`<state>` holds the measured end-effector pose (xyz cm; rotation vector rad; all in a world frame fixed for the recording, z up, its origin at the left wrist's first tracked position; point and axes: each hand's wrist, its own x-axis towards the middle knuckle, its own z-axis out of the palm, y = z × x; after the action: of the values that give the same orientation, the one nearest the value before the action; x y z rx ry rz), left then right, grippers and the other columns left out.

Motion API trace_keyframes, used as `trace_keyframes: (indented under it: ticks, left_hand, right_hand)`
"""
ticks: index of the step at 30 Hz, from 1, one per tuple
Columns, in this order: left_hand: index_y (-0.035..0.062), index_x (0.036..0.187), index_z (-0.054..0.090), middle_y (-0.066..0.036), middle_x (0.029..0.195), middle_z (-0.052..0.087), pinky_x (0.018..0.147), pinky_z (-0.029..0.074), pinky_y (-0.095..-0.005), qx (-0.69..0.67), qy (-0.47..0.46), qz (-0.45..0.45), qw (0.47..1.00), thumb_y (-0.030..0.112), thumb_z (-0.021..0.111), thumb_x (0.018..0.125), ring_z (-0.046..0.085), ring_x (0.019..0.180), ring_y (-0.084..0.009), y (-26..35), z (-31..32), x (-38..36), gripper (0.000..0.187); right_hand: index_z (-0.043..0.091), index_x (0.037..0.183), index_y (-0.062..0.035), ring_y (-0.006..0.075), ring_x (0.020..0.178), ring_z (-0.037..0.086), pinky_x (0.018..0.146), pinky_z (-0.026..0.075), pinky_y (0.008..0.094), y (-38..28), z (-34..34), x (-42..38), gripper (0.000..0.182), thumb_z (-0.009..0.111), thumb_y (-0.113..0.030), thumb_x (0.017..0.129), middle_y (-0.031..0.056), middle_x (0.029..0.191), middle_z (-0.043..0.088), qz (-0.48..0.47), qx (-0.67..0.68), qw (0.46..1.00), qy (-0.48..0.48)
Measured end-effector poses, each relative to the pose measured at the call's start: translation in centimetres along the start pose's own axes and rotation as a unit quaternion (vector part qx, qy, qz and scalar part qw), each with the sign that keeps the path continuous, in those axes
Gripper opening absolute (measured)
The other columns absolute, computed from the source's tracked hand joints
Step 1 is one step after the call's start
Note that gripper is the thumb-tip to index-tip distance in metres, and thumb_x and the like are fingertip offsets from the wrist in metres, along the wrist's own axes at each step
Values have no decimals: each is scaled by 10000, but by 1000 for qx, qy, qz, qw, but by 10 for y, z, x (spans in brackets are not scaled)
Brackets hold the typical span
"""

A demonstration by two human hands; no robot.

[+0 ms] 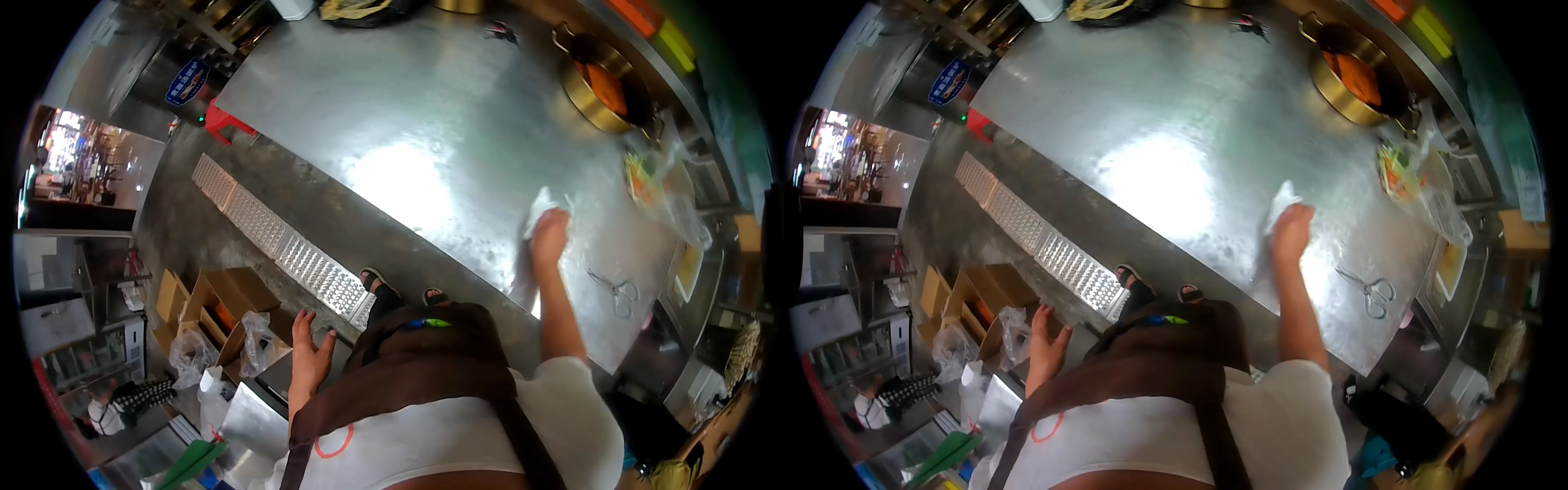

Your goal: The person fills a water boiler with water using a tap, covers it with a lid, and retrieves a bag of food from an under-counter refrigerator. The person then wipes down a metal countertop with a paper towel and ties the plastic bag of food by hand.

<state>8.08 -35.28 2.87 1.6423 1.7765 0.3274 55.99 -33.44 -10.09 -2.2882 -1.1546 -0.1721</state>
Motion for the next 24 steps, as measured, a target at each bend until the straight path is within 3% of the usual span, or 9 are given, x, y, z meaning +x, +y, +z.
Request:
trace_keyframes:
  ticks: [7,9,12,15,16,18,21,23,24]
  left_hand:
    - [15,1254,462,-219,1385,365,1004,363,-381,-47,36,25,998,134,653,808,410,1249,-369,-24,-58,82,499]
    - [13,1247,469,-215,1386,367,999,367,-382,-38,31,10,999,134,654,809,411,1250,-366,-27,-82,98,491]
    - [15,1247,471,-206,1391,368,987,377,-382,-18,45,41,998,135,653,814,411,1252,-359,-60,-109,124,485]
    - [25,1255,468,-203,1392,368,990,378,-383,-45,33,-21,998,134,650,819,412,1252,-353,-72,-128,146,484]
    - [28,1256,467,-203,1391,370,996,375,-385,-44,37,-23,998,135,649,820,417,1247,-352,-76,-135,153,484]
    - [30,1257,467,-203,1389,372,1002,371,-387,-45,38,-30,998,137,648,821,422,1242,-351,-83,-144,165,484]
    - [27,1252,469,-204,1385,376,1005,371,-389,-33,48,-20,998,132,648,821,433,1231,-355,-96,-146,186,478]
    - [15,1251,467,-207,1376,387,1009,367,-387,-26,17,-34,999,124,644,822,428,1237,-361,-104,-141,201,477]
    - [15,1251,467,-207,1376,387,1009,367,-387,-26,11,-40,999,124,644,822,428,1237,-361,-100,-141,211,477]
  right_hand:
    - [546,902,5,360,756,587,630,497,429,-236,122,-27,102,491,-30,823,200,944,521,-136,165,967,-138]
    - [541,942,19,347,705,594,608,513,421,-291,135,-2,128,502,-61,850,212,989,530,-170,109,956,-211]
    - [549,923,12,352,740,600,645,529,428,-294,181,35,136,506,-14,797,195,1017,517,-157,60,976,-137]
    - [566,916,15,341,830,589,709,504,400,-229,198,92,128,474,-39,845,206,935,564,-111,-38,991,66]
    - [570,902,15,323,873,580,739,492,373,-204,199,112,123,475,-36,843,209,922,572,-28,-64,997,-28]
    - [570,889,16,322,875,578,773,486,369,-223,168,139,119,480,-36,832,211,923,573,28,-92,995,5]
    - [568,905,27,325,875,576,798,481,365,-210,245,170,130,483,-35,828,216,947,576,-13,-156,988,1]
    - [565,964,42,340,908,584,803,488,381,-293,255,172,179,490,-29,818,238,1032,571,-61,-51,997,18]
    - [561,1021,40,360,933,594,794,502,389,-334,267,169,241,498,-13,795,251,1127,551,-3,6,999,-36]
